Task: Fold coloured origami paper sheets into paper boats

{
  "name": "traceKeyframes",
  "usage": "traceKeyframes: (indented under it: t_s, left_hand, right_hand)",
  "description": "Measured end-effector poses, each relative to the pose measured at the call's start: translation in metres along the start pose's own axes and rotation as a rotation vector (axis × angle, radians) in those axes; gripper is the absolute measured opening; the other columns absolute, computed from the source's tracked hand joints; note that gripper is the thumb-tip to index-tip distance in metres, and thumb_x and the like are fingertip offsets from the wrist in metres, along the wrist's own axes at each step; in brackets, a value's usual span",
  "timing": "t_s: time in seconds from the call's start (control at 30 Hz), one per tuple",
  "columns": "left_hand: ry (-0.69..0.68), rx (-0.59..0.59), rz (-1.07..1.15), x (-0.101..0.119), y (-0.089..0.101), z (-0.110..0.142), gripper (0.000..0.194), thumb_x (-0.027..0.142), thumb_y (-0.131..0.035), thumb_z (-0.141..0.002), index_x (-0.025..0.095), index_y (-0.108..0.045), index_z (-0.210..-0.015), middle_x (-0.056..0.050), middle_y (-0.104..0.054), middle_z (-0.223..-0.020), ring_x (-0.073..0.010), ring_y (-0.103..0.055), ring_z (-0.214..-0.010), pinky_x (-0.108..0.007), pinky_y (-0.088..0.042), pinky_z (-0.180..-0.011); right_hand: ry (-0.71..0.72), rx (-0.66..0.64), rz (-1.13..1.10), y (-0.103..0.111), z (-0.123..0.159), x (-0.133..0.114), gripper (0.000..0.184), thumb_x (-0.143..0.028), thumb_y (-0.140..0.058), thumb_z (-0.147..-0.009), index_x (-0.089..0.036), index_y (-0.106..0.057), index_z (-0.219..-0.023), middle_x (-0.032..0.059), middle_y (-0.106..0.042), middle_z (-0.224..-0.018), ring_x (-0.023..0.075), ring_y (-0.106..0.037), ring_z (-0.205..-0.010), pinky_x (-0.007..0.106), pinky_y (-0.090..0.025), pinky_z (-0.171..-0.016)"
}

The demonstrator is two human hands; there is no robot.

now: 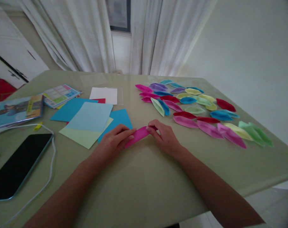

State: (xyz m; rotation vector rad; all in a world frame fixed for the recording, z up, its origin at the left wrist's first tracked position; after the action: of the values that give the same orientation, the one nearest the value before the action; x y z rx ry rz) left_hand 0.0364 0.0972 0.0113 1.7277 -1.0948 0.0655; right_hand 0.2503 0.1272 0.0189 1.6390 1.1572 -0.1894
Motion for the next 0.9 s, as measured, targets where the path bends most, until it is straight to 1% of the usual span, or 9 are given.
traceKeyframes:
  t_s: [0.07,0.13,0.2,0.37,0.5,0.6,0.7,0.77,0.9]
  left_hand:
    - [0.025,-0.011,0.02,0.0,-0.001,0.001,0.037,0.041,-0.056,-0.107,0.023,-0.067,-0.138,-0.009,-0.072,-0.112,-0.0217,-0.073,-0.099,-0.034,-0.06,-0.088]
    - [0.056,-0.015,0.027,-0.001,-0.002,0.001,0.045,0.048,-0.065,-0.102,0.023,-0.062,-0.14,-0.008,-0.073,-0.115,-0.0233,-0.073,-0.1,-0.036,-0.061,-0.09]
    - [0.081,-0.033,0.027,-0.003,-0.004,0.002,0.047,0.049,-0.071,-0.098,0.024,-0.061,-0.137,-0.008,-0.073,-0.118,-0.0242,-0.073,-0.103,-0.037,-0.06,-0.092]
    - [0.12,-0.047,0.052,-0.006,-0.006,0.003,0.029,0.034,-0.065,-0.101,0.025,-0.063,-0.128,-0.005,-0.073,-0.117,-0.021,-0.074,-0.096,-0.032,-0.061,-0.084]
    - [0.081,-0.014,0.05,-0.004,-0.003,0.003,0.027,0.021,-0.057,-0.102,0.025,-0.063,-0.127,-0.007,-0.071,-0.122,-0.0209,-0.073,-0.105,-0.03,-0.059,-0.086]
    - [0.079,0.0,0.003,-0.004,-0.001,0.003,0.024,0.021,-0.054,-0.104,0.024,-0.064,-0.126,-0.007,-0.072,-0.118,-0.0213,-0.072,-0.103,-0.031,-0.058,-0.087]
    - [0.111,0.015,-0.011,-0.007,-0.002,0.003,0.022,0.026,-0.054,-0.105,0.023,-0.065,-0.124,-0.006,-0.075,-0.114,-0.0223,-0.074,-0.1,-0.032,-0.058,-0.086]
    - [0.143,0.045,0.012,-0.009,-0.001,0.003,0.024,0.029,-0.054,-0.106,0.022,-0.066,-0.126,-0.007,-0.077,-0.115,-0.023,-0.075,-0.102,-0.033,-0.058,-0.088]
    - [0.271,0.082,0.106,-0.014,-0.002,0.004,0.035,0.038,-0.058,-0.105,0.023,-0.062,-0.136,-0.008,-0.077,-0.122,-0.0249,-0.076,-0.104,-0.036,-0.058,-0.09]
  right_hand:
    - [-0.024,-0.009,-0.007,-0.002,0.0,0.002,0.018,-0.036,-0.056,-0.109,-0.023,-0.063,-0.098,0.0012,-0.069,-0.084,0.0175,-0.066,-0.074,0.029,-0.047,-0.072]
    - [-0.048,0.012,-0.022,-0.001,0.0,0.004,0.017,-0.036,-0.056,-0.108,-0.023,-0.063,-0.099,0.001,-0.07,-0.084,0.0176,-0.067,-0.073,0.029,-0.047,-0.071]
    - [-0.072,0.053,-0.044,0.0,0.0,0.006,0.018,-0.038,-0.057,-0.108,-0.023,-0.062,-0.099,0.0007,-0.069,-0.084,0.0173,-0.066,-0.073,0.029,-0.047,-0.07]
    - [-0.162,0.083,-0.141,-0.001,0.0,0.012,0.022,-0.04,-0.057,-0.108,-0.022,-0.063,-0.096,-0.0004,-0.068,-0.079,0.0163,-0.065,-0.07,0.028,-0.048,-0.068]
    - [-0.198,0.099,-0.282,-0.004,0.0,0.013,0.022,-0.041,-0.062,-0.106,-0.021,-0.067,-0.098,0.0014,-0.072,-0.084,0.0171,-0.069,-0.077,0.029,-0.053,-0.071]
    - [-0.186,0.11,-0.415,-0.005,0.001,0.011,0.02,-0.04,-0.071,-0.1,-0.021,-0.065,-0.099,0.0046,-0.074,-0.099,0.0186,-0.072,-0.089,0.031,-0.058,-0.081]
    - [-0.144,0.081,-0.479,-0.007,0.001,0.01,0.018,-0.035,-0.074,-0.098,-0.023,-0.061,-0.102,0.0069,-0.072,-0.117,0.0201,-0.071,-0.104,0.034,-0.058,-0.092]
    - [-0.108,0.052,-0.488,-0.008,0.002,0.01,0.017,-0.032,-0.074,-0.098,-0.024,-0.061,-0.104,0.0065,-0.069,-0.121,0.0199,-0.069,-0.107,0.033,-0.057,-0.093]
    - [-0.045,0.039,-0.523,-0.011,0.001,0.011,0.017,-0.027,-0.076,-0.096,-0.025,-0.061,-0.105,0.0043,-0.066,-0.119,0.0189,-0.065,-0.107,0.03,-0.054,-0.089]
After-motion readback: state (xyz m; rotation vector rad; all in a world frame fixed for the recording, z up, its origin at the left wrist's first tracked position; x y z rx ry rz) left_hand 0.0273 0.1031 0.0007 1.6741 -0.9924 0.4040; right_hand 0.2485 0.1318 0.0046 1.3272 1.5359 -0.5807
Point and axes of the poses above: each hand's wrist, its own z-axis away from the middle knuckle, its own y-axis out of the back of the hand, x = y × z, the point moved 5 cm from there along -z, towards the middle knuckle
